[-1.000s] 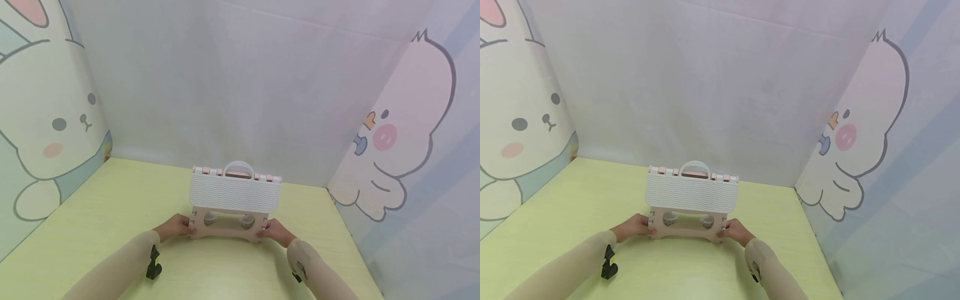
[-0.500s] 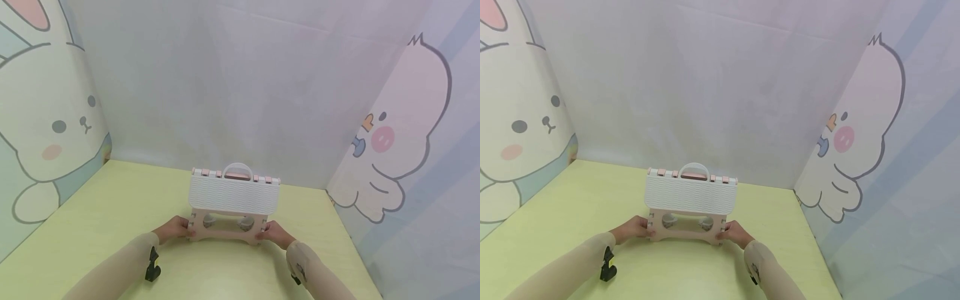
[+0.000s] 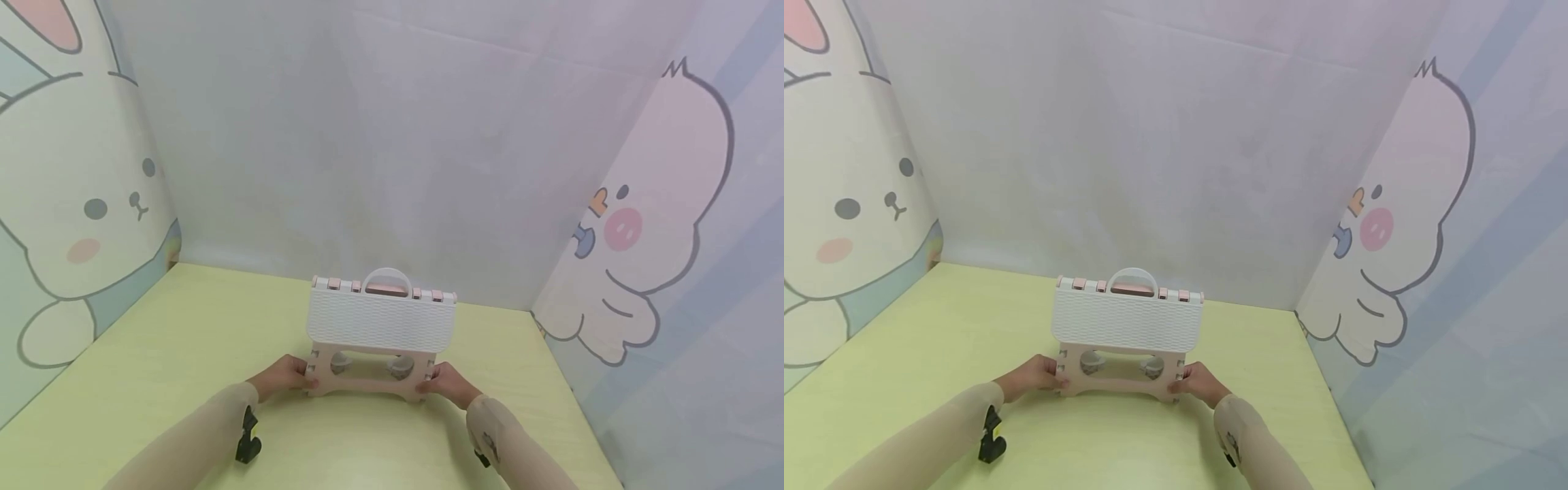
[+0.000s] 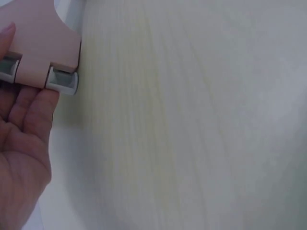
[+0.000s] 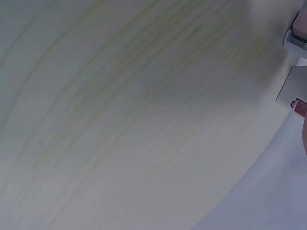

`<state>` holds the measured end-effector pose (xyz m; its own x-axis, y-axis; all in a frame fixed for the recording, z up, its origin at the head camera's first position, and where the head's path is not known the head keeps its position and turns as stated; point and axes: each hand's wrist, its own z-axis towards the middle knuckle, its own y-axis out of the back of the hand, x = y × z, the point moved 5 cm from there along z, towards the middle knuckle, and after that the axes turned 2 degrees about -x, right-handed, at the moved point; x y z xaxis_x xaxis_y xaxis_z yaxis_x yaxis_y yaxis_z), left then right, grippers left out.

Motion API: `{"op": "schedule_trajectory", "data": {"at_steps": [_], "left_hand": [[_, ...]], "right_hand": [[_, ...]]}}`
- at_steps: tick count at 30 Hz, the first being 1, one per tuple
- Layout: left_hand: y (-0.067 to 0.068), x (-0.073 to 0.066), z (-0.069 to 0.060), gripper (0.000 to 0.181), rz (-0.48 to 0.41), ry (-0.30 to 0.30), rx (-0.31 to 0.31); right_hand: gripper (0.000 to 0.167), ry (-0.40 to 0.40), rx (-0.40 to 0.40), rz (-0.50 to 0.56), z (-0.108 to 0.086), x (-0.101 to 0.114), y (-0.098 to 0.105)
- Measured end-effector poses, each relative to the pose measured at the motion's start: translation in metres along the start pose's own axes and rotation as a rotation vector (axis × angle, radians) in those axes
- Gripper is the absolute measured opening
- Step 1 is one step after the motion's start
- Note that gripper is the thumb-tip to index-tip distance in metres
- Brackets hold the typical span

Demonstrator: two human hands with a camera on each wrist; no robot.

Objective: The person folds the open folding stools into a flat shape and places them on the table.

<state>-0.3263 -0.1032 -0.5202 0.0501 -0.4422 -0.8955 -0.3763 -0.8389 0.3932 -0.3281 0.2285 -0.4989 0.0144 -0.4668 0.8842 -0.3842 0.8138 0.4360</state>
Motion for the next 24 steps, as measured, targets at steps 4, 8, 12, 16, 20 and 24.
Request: {"op": "schedule_trajectory", "data": {"at_steps": [4,8,12,16,20,24], "left_hand": [[0.000,0.001,0.000,0.019,-0.014,-0.033,0.017],[0.001,0.003,0.001,0.019,-0.012,-0.039,0.017],[0.001,0.003,0.002,0.020,0.004,-0.035,0.012],[0.001,0.002,0.001,0.021,0.003,-0.034,0.014],[0.001,0.003,0.002,0.019,-0.004,-0.039,0.022],[0.001,0.003,0.003,0.020,0.003,-0.047,0.026]], "right_hand": [[0.022,0.007,0.003,-0.001,-0.004,0.009,-0.001],[0.022,0.013,0.012,0.003,-0.013,0.027,-0.001],[0.022,0.019,0.013,0.005,-0.018,0.037,-0.002],[0.021,0.029,0.016,0.012,-0.019,0.038,-0.002],[0.021,0.033,0.024,0.013,-0.017,0.035,-0.002],[0.021,0.035,0.025,0.014,-0.016,0.035,-0.002]]}}
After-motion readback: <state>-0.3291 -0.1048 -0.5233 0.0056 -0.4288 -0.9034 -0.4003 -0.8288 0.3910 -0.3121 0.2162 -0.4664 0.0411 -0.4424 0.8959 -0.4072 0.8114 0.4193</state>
